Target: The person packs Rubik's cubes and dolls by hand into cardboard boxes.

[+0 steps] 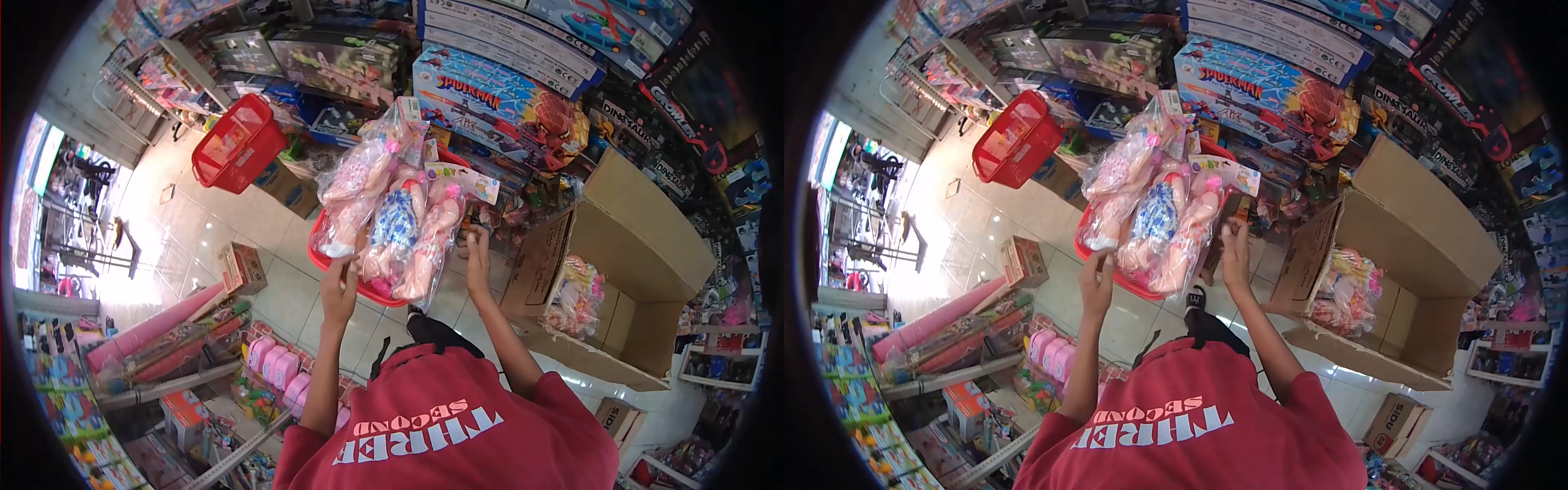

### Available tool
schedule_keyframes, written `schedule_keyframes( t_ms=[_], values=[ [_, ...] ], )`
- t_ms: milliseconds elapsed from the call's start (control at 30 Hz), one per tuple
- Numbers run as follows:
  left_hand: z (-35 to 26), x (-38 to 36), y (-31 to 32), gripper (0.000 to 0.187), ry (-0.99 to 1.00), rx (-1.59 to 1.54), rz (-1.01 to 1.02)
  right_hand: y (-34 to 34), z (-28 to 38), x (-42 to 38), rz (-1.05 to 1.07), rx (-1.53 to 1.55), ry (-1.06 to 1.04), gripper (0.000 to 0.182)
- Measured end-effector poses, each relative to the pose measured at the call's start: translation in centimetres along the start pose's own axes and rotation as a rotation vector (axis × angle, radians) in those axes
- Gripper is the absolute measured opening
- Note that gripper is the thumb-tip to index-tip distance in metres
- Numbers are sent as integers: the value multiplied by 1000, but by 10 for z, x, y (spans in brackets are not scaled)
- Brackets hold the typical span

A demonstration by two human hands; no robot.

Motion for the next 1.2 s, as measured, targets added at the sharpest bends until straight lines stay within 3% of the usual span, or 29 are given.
schedule_keyframes(
  t_ms=[100, 200, 233, 567, 667, 767, 1033, 1133, 1200],
  values=[
    [-17, 54, 17, 27, 275, 41, 55, 19, 8, 21, 92, -122, -33, 68],
    [-23, 82, 41, 39, 479, 308, 215, 30, -3, 30, 170, -214, -130, 85],
    [-23, 84, 49, 41, 454, 274, 257, 32, -7, 34, 191, -228, -168, 88],
    [-14, 91, 62, 49, 420, 244, 392, 27, 12, 26, -21, -118, 150, 63],
    [-12, 96, 57, 49, 425, 235, 453, 22, 13, 16, -105, -99, 113, 59],
    [-9, 103, 55, 49, 440, 202, 521, 24, 32, -5, -168, 150, 106, 57],
    [-10, 121, 41, 49, 598, -13, 660, 54, 66, -55, -219, 349, -186, 65],
    [-19, 125, 29, 52, 302, -605, 970, 88, 68, -58, -221, 330, -286, 73],
    [-24, 131, 19, 57, 74, -835, 979, 115, 66, -53, -208, 412, -318, 77]
  ],
)
Point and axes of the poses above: each hand's wrist, its own x-axis towards the middle knuckle, its own y-axis out of the palm, z = x × y, the point moved 2 cm from there along x, towards the middle knuckle, and after that the axes turned 14 degrees about x, right-handed, at the moved point
